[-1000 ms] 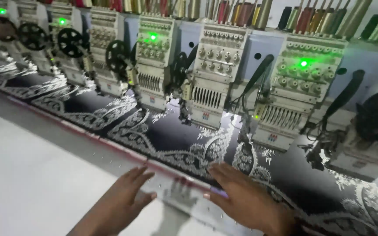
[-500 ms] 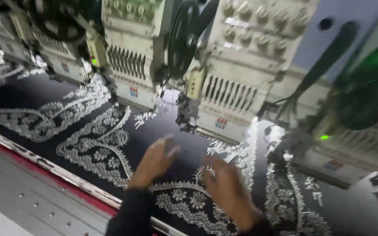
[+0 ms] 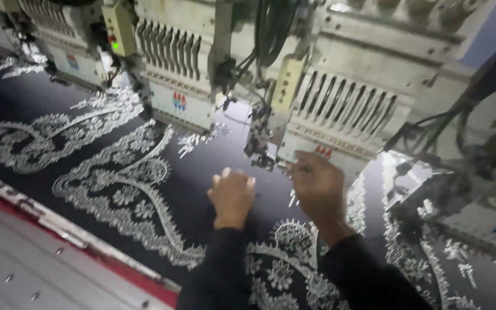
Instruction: Threading thread through the various guides and needles of a multi-head industrial embroidery machine.
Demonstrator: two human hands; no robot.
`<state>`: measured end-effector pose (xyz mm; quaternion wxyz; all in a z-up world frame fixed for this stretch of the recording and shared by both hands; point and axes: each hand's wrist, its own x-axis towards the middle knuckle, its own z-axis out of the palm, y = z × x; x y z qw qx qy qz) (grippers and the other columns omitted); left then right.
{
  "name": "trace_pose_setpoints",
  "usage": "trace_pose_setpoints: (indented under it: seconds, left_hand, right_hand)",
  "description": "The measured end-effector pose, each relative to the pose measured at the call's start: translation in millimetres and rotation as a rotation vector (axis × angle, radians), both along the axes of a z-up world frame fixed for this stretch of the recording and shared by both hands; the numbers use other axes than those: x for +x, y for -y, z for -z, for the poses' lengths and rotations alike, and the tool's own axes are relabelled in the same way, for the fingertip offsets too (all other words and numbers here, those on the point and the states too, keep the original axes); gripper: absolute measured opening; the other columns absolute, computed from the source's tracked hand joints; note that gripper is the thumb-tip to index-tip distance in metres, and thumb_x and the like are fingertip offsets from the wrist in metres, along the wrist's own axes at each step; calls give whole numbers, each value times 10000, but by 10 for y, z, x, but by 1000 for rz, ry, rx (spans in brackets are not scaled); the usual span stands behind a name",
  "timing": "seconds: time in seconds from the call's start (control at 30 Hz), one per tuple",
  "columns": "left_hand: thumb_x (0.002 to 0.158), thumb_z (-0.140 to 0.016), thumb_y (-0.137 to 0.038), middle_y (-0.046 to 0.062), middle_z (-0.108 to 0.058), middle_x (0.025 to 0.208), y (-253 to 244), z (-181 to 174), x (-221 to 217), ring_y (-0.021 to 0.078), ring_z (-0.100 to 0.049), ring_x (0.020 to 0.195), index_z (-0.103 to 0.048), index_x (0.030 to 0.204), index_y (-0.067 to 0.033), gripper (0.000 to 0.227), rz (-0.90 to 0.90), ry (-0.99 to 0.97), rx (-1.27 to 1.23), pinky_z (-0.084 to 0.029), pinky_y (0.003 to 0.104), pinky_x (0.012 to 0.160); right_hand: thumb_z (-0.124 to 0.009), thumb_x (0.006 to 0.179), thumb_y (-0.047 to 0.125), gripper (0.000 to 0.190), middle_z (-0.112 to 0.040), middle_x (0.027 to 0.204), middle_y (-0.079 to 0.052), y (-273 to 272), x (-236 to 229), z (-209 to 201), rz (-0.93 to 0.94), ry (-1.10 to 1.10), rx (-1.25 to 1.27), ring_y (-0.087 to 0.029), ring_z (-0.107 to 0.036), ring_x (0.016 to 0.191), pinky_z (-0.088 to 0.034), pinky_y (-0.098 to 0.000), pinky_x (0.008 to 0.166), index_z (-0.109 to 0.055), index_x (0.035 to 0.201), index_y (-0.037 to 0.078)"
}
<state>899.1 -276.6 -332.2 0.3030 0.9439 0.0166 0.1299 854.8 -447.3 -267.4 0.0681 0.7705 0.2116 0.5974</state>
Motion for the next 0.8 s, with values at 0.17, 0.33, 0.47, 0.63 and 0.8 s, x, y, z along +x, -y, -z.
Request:
trace_pose_setpoints:
  seconds: [0.17, 0.33, 0.47, 0.63, 0.8]
  left_hand:
    - [864, -647, -314, 108, -652, 689, 497, 158, 350, 266, -586, 610, -717, 795, -103, 233, 70, -124, -840, -454, 385, 478]
    - [922, -603, -264, 42, -624, 746, 579, -135, 326, 19, -429, 462, -648, 970, -41, 232, 207, -632, -1543, -278, 126, 305]
    - [906, -586, -214, -53, -471, 565, 535, -298, 332, 38, -245, 349, -475, 706, -175, 232, 226, -812, -1633, -126, 206, 284]
    - [808, -658, -199, -51, -518, 487, 573, -169, 449, 35, -225, 341, -462, 562, -190, 315, 179, -975, -1849, -97, 197, 309]
    - [878, -633, -116, -66, -394, 511, 639, -220, 399, 40, -217, 356, -352, 607, -213, 403, 108, -946, -2008, -115, 197, 299]
  right_hand:
    - [-832, 813, 88, 146, -692, 737, 13, -44, -85, 102, -94, -136, 277, -194, -695, 642, -585, -325, 595, -732, 911, 132]
    - [-758, 887, 226, 81, -726, 690, -84, -135, -348, 305, 223, -615, 667, -357, -748, 756, -599, -498, 649, -734, 854, 156]
    - [-558, 970, 234, 248, -808, 922, -38, -208, -497, 323, 235, -817, 810, -184, -753, 732, -437, -506, 907, -768, 860, 162]
    - [-586, 992, 167, 220, -792, 997, -20, -302, -549, 232, 221, -844, 887, -168, -749, 829, -606, -339, 744, -705, 807, 147]
    - [-617, 968, 182, 180, -780, 1090, -14, -301, -607, 243, 279, -1039, 980, -182, -731, 829, -592, -321, 669, -725, 1110, 210]
